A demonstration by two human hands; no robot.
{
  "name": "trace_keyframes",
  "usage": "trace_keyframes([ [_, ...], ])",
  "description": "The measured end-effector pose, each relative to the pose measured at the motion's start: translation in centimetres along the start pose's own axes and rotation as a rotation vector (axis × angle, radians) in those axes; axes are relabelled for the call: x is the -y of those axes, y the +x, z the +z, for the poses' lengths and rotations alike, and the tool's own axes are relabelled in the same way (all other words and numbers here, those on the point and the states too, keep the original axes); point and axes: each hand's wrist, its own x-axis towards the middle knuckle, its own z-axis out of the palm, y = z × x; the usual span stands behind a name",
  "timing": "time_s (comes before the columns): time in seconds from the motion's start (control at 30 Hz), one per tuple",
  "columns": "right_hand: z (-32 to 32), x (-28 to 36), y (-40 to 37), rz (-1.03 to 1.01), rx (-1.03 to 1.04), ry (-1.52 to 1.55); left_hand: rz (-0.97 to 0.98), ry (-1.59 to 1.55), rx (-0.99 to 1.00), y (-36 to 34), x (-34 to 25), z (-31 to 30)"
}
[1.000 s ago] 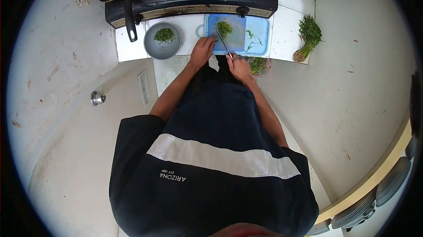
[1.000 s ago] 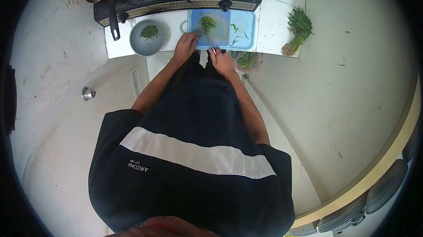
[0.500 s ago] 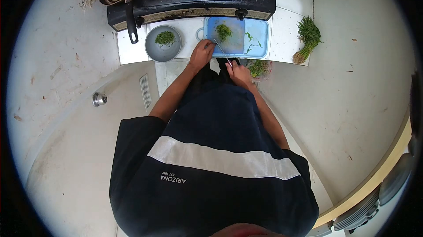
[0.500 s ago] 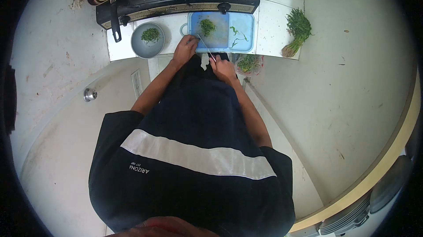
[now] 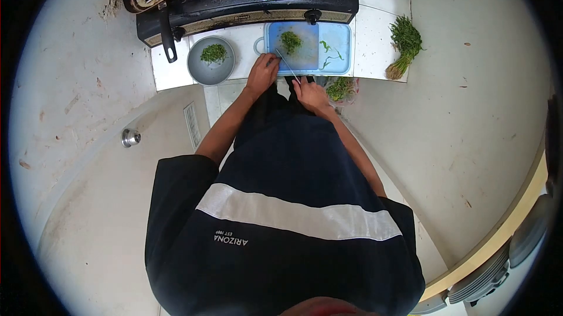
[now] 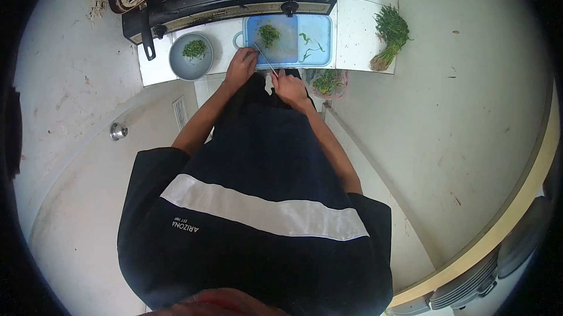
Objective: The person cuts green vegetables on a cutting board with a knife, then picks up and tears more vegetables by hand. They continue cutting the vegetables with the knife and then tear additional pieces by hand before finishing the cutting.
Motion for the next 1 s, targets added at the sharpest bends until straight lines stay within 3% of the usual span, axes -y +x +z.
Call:
trace_keyframes([
  [0.67,0.5,-1.6,-0.2,-0.04,-0.01,0.128,0.005,-0.037,-0.045,-0.5,0.4,0.3],
  [0.83,0.0,-0.8,-0.8,0.012,0.005,0.159,-0.135,-0.083,-0.018,-0.3,0.1,0.0],
  [1.0,-0.2,-0.6,-1.1,0.011,0.032,0.126,-0.061,-0.079,-0.041,-0.4,0.3,0.1],
])
